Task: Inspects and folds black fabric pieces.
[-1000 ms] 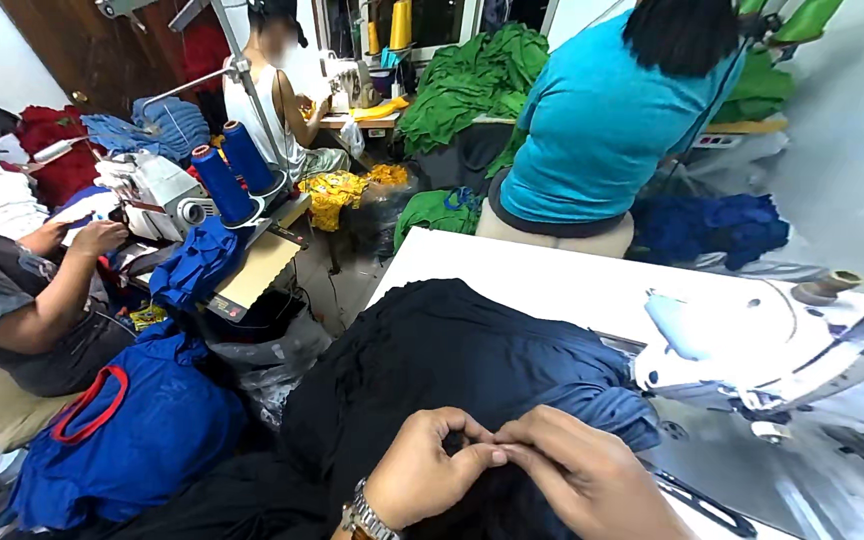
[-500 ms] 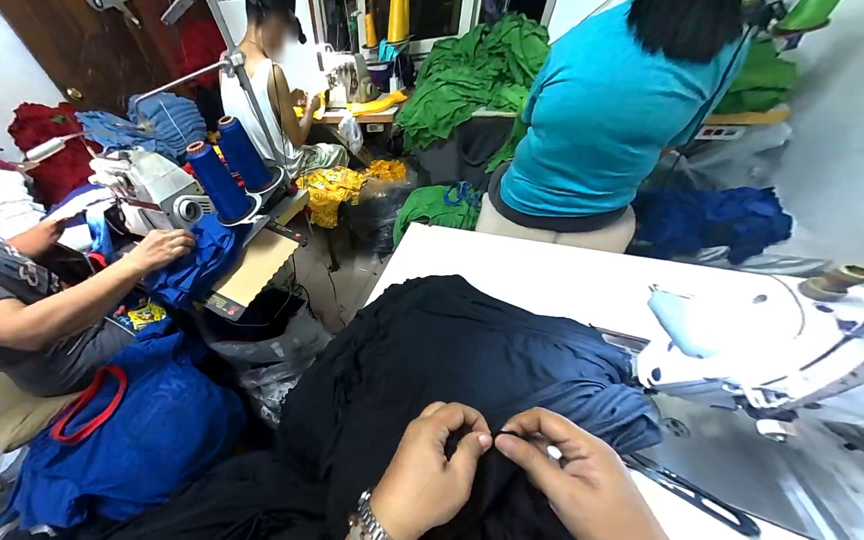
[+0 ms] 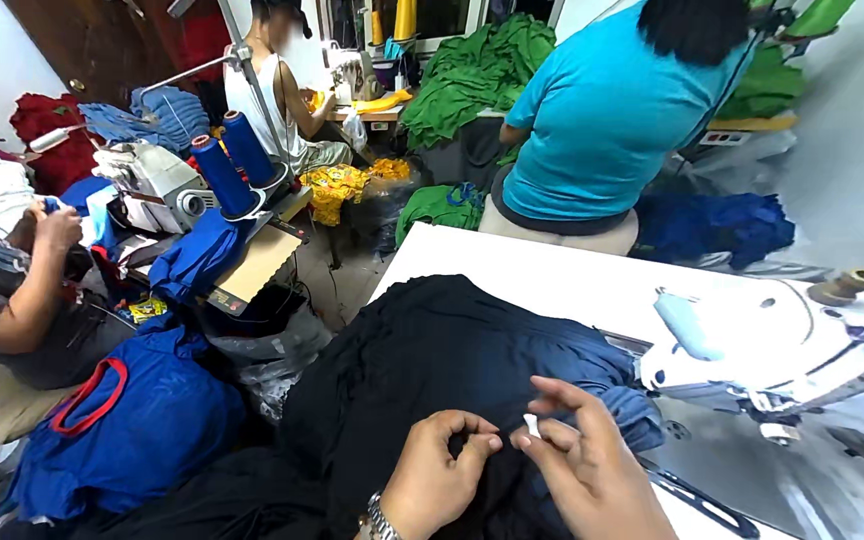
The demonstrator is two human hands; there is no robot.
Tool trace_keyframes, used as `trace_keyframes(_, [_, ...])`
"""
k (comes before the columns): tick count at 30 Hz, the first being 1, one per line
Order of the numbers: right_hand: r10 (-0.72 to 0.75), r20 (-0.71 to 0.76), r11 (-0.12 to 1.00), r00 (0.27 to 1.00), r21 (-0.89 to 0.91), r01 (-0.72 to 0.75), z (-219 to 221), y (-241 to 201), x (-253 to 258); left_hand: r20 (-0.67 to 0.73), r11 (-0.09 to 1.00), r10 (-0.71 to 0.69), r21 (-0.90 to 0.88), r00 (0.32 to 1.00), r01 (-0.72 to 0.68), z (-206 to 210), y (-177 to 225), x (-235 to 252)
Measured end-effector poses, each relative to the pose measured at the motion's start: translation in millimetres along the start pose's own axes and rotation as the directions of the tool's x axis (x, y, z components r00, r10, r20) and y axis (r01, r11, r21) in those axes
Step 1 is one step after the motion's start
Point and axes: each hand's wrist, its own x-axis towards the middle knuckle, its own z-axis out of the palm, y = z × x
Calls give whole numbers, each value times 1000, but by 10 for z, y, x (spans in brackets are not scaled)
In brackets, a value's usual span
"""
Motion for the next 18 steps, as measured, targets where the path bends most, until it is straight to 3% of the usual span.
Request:
trace_keyframes(3, [9, -103, 990, 995, 141, 5, -8, -71, -7, 7, 1000, 27, 10, 1000, -27, 1, -3, -10])
trace_keyframes(18, [-37, -99, 993, 994, 105, 47, 121, -10, -119, -47, 991, 44, -121, 998, -49, 47, -55, -4])
